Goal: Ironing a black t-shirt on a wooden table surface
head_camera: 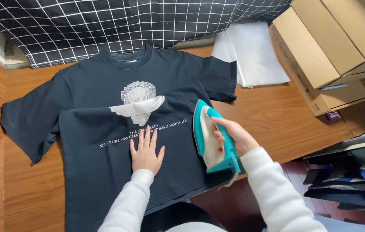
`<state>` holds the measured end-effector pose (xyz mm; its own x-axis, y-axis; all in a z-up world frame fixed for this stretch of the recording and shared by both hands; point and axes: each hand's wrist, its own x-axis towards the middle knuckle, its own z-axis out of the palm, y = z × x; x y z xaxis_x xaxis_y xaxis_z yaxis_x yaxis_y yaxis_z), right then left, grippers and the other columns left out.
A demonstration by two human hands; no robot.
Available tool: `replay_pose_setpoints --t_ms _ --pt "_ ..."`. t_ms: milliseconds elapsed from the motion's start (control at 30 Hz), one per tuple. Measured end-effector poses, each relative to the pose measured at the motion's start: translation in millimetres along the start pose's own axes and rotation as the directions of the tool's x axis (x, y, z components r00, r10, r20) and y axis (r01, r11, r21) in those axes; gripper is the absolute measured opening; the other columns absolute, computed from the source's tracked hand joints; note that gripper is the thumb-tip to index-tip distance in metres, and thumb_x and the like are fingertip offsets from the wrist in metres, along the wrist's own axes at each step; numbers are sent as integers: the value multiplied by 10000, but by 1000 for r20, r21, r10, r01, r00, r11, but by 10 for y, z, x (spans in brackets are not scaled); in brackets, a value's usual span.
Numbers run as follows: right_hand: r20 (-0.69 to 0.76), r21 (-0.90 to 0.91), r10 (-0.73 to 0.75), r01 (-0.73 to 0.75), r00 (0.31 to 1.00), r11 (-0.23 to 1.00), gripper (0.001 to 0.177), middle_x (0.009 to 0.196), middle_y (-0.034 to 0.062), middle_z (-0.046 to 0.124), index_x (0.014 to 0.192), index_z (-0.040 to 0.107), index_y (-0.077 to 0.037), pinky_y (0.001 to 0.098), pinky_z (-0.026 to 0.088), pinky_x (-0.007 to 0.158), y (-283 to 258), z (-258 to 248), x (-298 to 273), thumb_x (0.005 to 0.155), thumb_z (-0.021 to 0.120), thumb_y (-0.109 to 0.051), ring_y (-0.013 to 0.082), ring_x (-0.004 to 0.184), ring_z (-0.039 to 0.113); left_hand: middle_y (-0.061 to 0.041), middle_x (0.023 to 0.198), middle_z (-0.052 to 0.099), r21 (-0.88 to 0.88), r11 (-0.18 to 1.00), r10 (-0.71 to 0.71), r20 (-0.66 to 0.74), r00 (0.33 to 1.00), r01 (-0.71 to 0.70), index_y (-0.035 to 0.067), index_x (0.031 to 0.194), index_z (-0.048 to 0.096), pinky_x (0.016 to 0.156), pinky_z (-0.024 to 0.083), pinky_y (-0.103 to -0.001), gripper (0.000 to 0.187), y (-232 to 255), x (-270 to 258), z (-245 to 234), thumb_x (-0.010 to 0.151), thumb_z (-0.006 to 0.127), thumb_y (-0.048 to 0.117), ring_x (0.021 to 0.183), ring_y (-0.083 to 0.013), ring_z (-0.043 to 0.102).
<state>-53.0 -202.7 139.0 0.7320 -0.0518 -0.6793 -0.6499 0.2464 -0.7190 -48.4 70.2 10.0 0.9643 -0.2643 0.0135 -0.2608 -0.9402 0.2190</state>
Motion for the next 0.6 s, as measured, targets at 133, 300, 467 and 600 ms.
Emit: replay_pose_setpoints --t_ms 133,300,467,600 --pt "38 9 4 -4 999 1000 311 538 6 435 767 496 -108 240 377 373 -113 120 148 863 643 -364 98 390 431 5 1578 93 -13 1000 -1 -9 1000 1 263 1464 219 1119 73 -554 572 -14 -1 -8 948 299 497 1445 -198 75" --pt "-68 -56 109 -113 992 992 331 519 45 421 760 494 -76 271 393 362 119 -2 -446 878 629 -354 138 372 438 -1 1577 104 -17 1000 3 -25 1000 -3 256 1463 226 1119 79 -558 586 -19 -14 36 939 324 500 1445 -203 84" --pt "-105 -54 156 -163 982 985 309 521 80 407 815 509 -41 318 394 354 628 -411 -803 882 627 -318 179 361 419 -12 1574 108 4 1000 13 -30 999 -13 253 1465 217 1116 77 -559 594 -31 -7 51 936 318 504 1446 -210 78" --pt "-77 -97 98 -105 992 990 300 517 103 405 836 521 -8 323 383 341 499 -304 -852 892 621 -286 190 361 413 -9 1574 110 7 1000 8 -19 1000 -8 256 1466 215 1117 83 -560 587 -25 4 44 940 301 504 1445 -209 83"
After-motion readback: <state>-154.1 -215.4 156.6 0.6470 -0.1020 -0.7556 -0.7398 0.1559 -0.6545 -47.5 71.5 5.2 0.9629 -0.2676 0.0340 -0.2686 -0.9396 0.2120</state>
